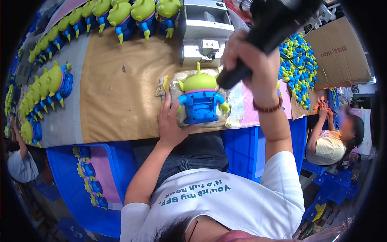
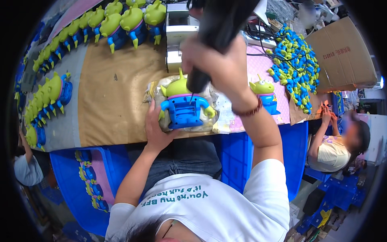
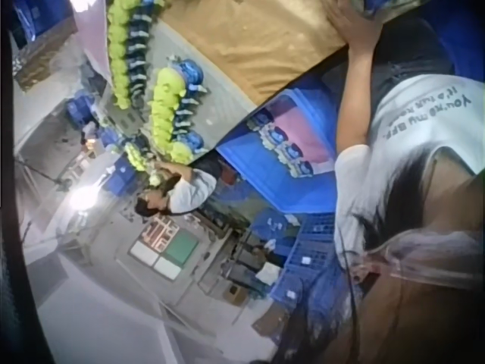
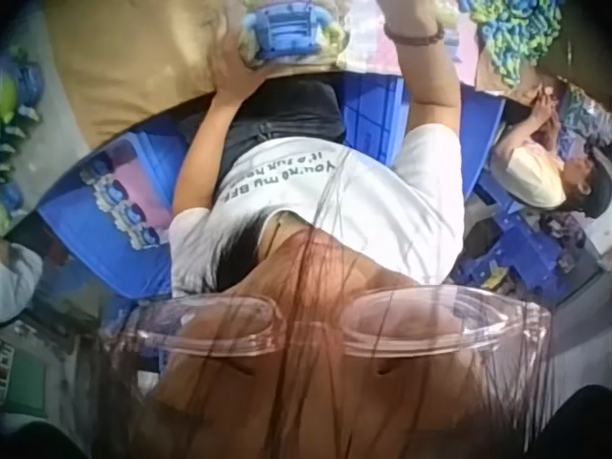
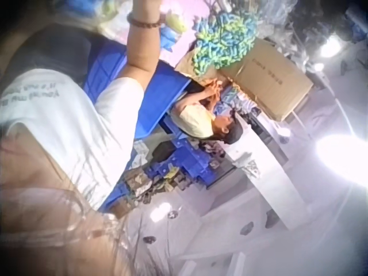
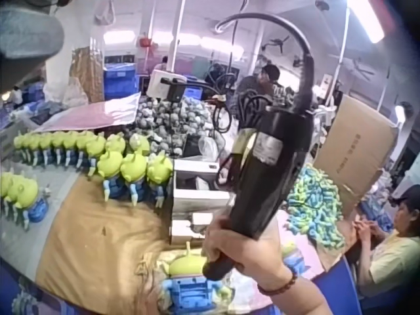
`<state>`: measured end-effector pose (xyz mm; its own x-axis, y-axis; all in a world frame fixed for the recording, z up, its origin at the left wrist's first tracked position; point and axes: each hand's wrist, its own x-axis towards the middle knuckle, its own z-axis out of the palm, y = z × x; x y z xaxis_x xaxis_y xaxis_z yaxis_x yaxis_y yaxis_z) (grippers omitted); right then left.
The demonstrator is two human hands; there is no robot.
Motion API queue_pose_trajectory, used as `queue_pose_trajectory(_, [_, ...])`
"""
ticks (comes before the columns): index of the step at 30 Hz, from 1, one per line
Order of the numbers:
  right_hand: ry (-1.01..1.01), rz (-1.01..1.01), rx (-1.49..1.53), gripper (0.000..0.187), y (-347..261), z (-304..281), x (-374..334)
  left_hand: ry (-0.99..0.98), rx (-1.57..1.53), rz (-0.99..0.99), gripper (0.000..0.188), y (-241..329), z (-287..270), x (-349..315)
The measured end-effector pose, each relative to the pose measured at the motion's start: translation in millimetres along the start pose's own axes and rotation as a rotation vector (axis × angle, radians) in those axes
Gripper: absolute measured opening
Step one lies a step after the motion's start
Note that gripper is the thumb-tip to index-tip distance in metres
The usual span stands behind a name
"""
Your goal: The worker is using a heat gun to process and clean green alien-like toy figurines on an assembly line.
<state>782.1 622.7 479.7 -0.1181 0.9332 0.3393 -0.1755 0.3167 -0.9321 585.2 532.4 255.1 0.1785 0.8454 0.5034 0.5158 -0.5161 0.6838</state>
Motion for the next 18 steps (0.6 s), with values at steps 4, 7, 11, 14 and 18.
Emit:
queue_pose_trajectory(4, [-0.065,0.007,0.162,0.065,6,24,-50,0.038,-0.006,0.038,0.107,-2,3,1])
queue_pose_trajectory(7, [-0.223,-0.111,0.105,0.075,24,22,-63,0.033,-0.007,0.034,0.105,-1,3,1])
queue_pose_trajectory(11, [-0.286,-0.116,0.035,0.065,36,26,-72,0.047,-0.008,0.041,0.101,-1,3,1])
queue_pose_trajectory(14, [-0.431,-0.206,-0.124,0.061,44,26,-70,0.056,0.0,0.049,0.1,-4,2,0])
queue_pose_trajectory(18, [-0.459,-0.248,0.17,0.056,67,27,-77,0.055,-0.021,0.037,0.1,0,2,0])
